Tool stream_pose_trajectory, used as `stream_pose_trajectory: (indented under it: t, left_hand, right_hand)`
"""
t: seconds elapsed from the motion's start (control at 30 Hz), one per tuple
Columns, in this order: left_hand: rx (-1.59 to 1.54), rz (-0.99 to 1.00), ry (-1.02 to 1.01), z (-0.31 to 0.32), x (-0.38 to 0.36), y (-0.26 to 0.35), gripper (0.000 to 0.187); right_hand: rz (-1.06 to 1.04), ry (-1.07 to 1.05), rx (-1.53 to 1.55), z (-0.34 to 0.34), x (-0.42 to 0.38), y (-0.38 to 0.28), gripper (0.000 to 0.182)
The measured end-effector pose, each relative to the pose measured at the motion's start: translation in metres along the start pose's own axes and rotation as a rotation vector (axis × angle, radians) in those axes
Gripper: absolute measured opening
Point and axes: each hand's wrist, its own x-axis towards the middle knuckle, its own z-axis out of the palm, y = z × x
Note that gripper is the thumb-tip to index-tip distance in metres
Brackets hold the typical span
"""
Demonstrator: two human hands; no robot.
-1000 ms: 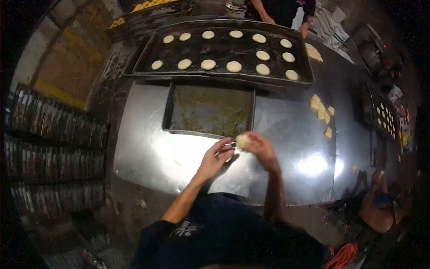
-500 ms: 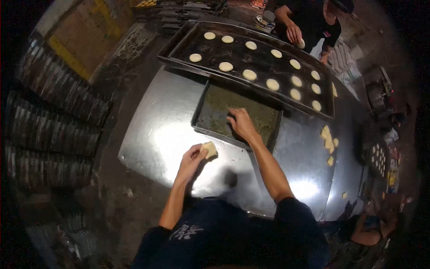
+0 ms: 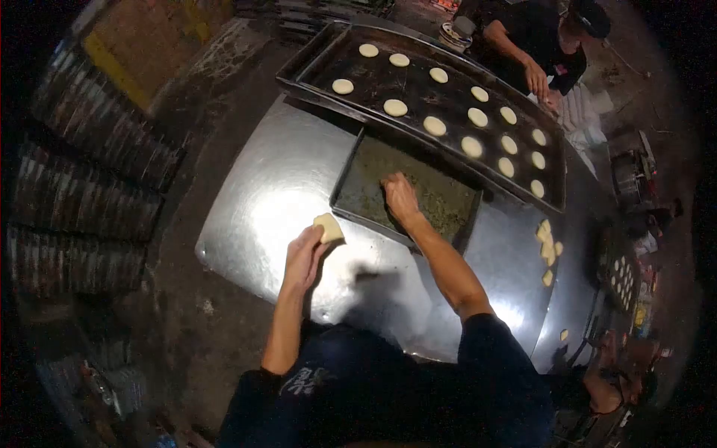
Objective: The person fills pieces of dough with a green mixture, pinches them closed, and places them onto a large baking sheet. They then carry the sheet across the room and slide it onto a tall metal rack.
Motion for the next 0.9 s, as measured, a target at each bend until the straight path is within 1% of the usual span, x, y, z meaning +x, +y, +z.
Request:
stream_pose_trajectory:
  t: [0.1,0.17,0.2,0.27,0.3,0.37,0.4,0.43,0.5,0.53,0.57,0.6,0.63,0.67,0.7,0.73,0.77,0.8,0.83,0.87,0.9]
  left_hand:
    - [-0.013,-0.006,-0.035,0.014,0.004,0.004,0.036]
    - [-0.019,-0.012,-0.054,0.026,0.015,0.002,0.036]
    - [0.006,-0.049,-0.092,0.031,0.022,-0.003,0.037]
    - [0.044,-0.142,-0.133,0.047,0.033,-0.01,0.04]
    - [0.049,-0.152,-0.144,0.057,0.037,-0.017,0.04]
    - [0.083,-0.182,-0.263,0.079,0.041,-0.032,0.039]
    - [0.122,-0.184,-0.293,0.092,0.039,-0.038,0.037]
    - [0.133,-0.195,-0.308,0.098,0.041,-0.046,0.037]
    - [0.325,-0.113,-0.37,0.111,0.047,-0.063,0.032]
    - [0.238,-0.073,-0.335,0.118,0.046,-0.07,0.027]
    - [0.244,-0.074,-0.347,0.121,0.049,-0.071,0.027]
    - [0.225,-0.117,-0.395,0.122,0.05,-0.069,0.028]
    - [0.206,-0.161,-0.44,0.125,0.051,-0.067,0.029]
    - [0.135,-0.206,-0.395,0.13,0.05,-0.069,0.022]
    - [0.14,-0.204,-0.397,0.138,0.045,-0.065,0.022]
    - [0.141,-0.218,-0.406,0.145,0.041,-0.061,0.022]
    - [0.142,-0.231,-0.413,0.149,0.04,-0.061,0.022]
    - [0.126,-0.257,-0.469,0.149,0.042,-0.063,0.023]
    - [0.129,-0.253,-0.463,0.149,0.045,-0.068,0.023]
    - [0.155,-0.218,-0.463,0.149,0.047,-0.074,0.027]
    - [0.179,-0.182,-0.463,0.153,0.047,-0.076,0.032]
  right_hand:
    - [0.043,-0.018,-0.013,0.002,-0.011,0.007,0.028]
    - [0.365,0.058,0.514,-0.021,-0.025,0.0,0.025]
    - [0.369,0.068,0.512,-0.033,-0.033,-0.002,0.025]
    - [0.583,0.028,1.23,-0.055,-0.055,-0.008,0.028]
    - [0.594,0.04,1.23,-0.067,-0.068,-0.014,0.028]
    - [0.452,0.19,1.176,-0.083,-0.091,-0.033,0.029]
    - [0.349,0.323,1.097,-0.082,-0.1,-0.042,0.029]
    - [0.358,0.396,1.084,-0.087,-0.111,-0.057,0.028]
    - [0.237,0.444,0.498,-0.079,-0.127,-0.051,0.032]
    - [0.247,0.459,0.494,-0.081,-0.133,-0.048,0.032]
    - [0.244,0.411,0.583,-0.085,-0.139,-0.043,0.034]
    - [0.24,0.359,0.673,-0.091,-0.144,-0.041,0.036]
    - [0.246,0.367,0.673,-0.094,-0.148,-0.035,0.036]
    - [0.247,0.394,0.853,-0.097,-0.152,-0.028,0.043]
    - [0.242,0.418,1.033,-0.102,-0.155,-0.021,0.05]
    - [0.291,0.356,0.943,-0.112,-0.158,-0.017,0.05]
    - [0.287,0.357,0.946,-0.113,-0.16,-0.01,0.05]
    - [0.299,0.264,1.023,-0.112,-0.16,-0.005,0.05]
    - [0.31,0.169,1.099,-0.111,-0.159,-0.002,0.05]
    - [0.316,0.265,1.065,-0.109,-0.155,-0.003,0.043]
    - [0.308,0.262,1.07,-0.112,-0.151,-0.001,0.043]
